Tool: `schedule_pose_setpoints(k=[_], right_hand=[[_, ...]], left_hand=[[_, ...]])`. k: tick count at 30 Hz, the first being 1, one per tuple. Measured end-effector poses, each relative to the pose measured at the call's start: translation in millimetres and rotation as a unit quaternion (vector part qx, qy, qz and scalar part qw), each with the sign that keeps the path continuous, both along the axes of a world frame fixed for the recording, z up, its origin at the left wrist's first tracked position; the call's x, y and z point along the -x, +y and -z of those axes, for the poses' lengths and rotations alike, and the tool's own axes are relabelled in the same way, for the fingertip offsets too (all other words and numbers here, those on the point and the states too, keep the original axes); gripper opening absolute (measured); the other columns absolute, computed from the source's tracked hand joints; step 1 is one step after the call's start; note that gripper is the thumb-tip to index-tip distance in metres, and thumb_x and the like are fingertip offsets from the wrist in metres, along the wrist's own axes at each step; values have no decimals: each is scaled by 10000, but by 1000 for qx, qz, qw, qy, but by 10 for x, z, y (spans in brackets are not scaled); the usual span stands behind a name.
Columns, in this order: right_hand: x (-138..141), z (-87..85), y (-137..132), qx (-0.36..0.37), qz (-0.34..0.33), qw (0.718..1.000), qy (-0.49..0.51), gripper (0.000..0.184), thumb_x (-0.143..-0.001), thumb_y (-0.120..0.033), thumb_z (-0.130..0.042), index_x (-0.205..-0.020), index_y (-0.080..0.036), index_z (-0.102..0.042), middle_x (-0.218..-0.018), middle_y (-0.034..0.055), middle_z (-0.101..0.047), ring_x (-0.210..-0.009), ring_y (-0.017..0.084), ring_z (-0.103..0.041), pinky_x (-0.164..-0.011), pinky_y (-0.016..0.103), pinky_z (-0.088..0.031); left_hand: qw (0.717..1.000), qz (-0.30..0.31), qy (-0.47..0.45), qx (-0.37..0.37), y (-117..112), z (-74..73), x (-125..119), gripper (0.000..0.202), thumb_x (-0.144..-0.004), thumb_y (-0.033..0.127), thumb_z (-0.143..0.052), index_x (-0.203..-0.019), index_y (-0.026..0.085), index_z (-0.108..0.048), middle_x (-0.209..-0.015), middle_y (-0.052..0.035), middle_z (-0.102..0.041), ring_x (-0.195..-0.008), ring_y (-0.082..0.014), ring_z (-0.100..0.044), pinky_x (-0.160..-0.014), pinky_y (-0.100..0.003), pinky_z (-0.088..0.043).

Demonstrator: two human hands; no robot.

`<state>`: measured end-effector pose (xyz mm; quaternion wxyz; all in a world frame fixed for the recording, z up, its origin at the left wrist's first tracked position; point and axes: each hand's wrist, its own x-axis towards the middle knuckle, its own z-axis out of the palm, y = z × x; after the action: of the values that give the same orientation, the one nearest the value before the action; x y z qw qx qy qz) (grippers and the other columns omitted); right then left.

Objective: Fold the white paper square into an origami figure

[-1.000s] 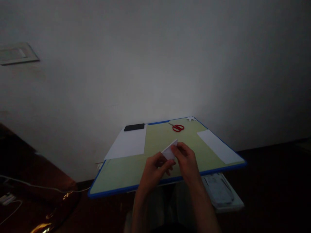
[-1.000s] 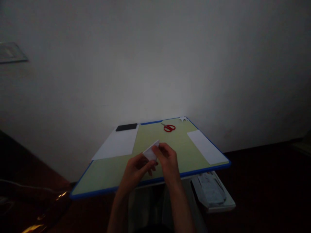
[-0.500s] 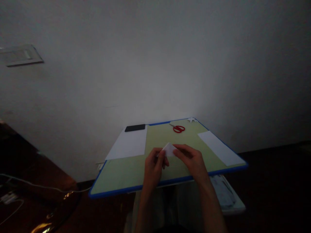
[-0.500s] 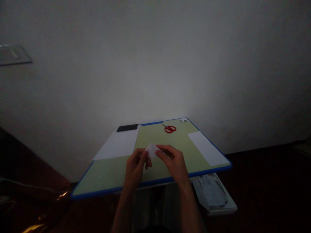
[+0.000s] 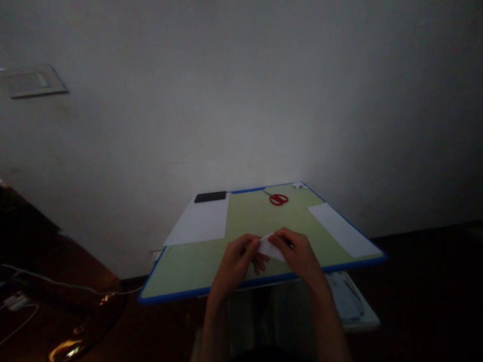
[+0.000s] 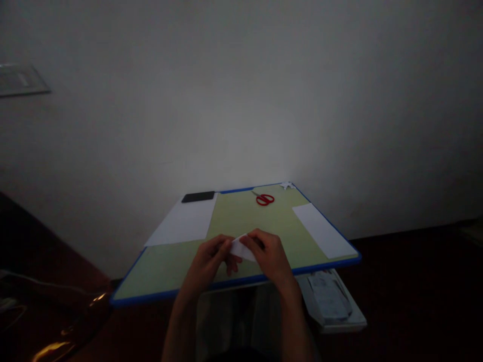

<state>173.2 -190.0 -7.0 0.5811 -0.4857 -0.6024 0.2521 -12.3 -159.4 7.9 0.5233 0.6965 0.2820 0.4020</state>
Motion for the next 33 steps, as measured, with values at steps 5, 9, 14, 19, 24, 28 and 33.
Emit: schedule_pose_setpoints(k=[5, 9, 14, 19, 24, 28, 33], right_hand=[[69, -26, -13, -20, 2, 1000, -8, 321, -957, -420, -637, -735, -194, -687, -609, -30, -598, -567, 128, -522, -541, 253, -366], [128, -30, -20, -59, 16, 998, -12, 307, -969, -389, -645, -728, -200, -670, -595, -39, -596, -541, 119, -515, -524, 250, -362], [251, -20, 48, -149, 86, 985, -2, 243, -995, -357, -642, -813, -212, -712, -688, -19, -634, -612, 138, -555, -584, 265, -431], [303, -47, 45, -209, 49, 976, -24, 199, -999, -328, -661, -1151, -264, -772, -948, 41, -710, -841, 186, -646, -723, 308, -527], [209, -48, 10, -200, 24, 979, -35, 245, -980, -304, -695, -1210, -306, -777, -1071, 67, -712, -1006, 224, -676, -884, 377, -559], [139, -20, 20, -196, 10, 980, -32, 285, -930, -305, -774, -1214, -332, -775, -1115, 62, -716, -1054, 235, -678, -922, 396, -556], [72, 1, 19, -181, -3, 983, -8, 367, -872, -294, -844, -1227, -344, -767, -1148, 49, -718, -1011, 215, -679, -860, 354, -566]], left_hand=[[1000, -29, -1, -9, -17, -29, 11, 493, -970, 601, -621, -775, 149, -651, -566, -41, -690, -411, -110, -575, -449, -212, -454], [999, -34, -37, 9, -31, -50, -8, 468, -925, 599, -686, -790, 153, -642, -582, -38, -699, -403, -116, -586, -413, -207, -453], [985, -105, -123, 59, -11, -30, -179, 505, -857, 615, -755, -1040, 156, -650, -582, -1, -696, -446, -177, -658, -426, -253, -527], [964, -156, -181, 113, -14, 14, -333, 530, -785, 625, -816, -940, 130, -710, -788, -82, -779, -667, -218, -758, -602, -303, -613], [954, -138, -224, 144, -42, -12, -332, 457, -824, 563, -803, -980, 137, -750, -893, -101, -801, -813, -234, -773, -748, -340, -626], [960, -105, -218, 139, -37, -2, -294, 479, -870, 599, -741, -1010, 143, -773, -1008, -121, -803, -901, -243, -763, -802, -351, -623], [973, -71, -197, 99, -17, 46, -258, 438, -862, 495, -801, -1154, 169, -772, -1123, -118, -793, -995, -256, -746, -879, -367, -616]])
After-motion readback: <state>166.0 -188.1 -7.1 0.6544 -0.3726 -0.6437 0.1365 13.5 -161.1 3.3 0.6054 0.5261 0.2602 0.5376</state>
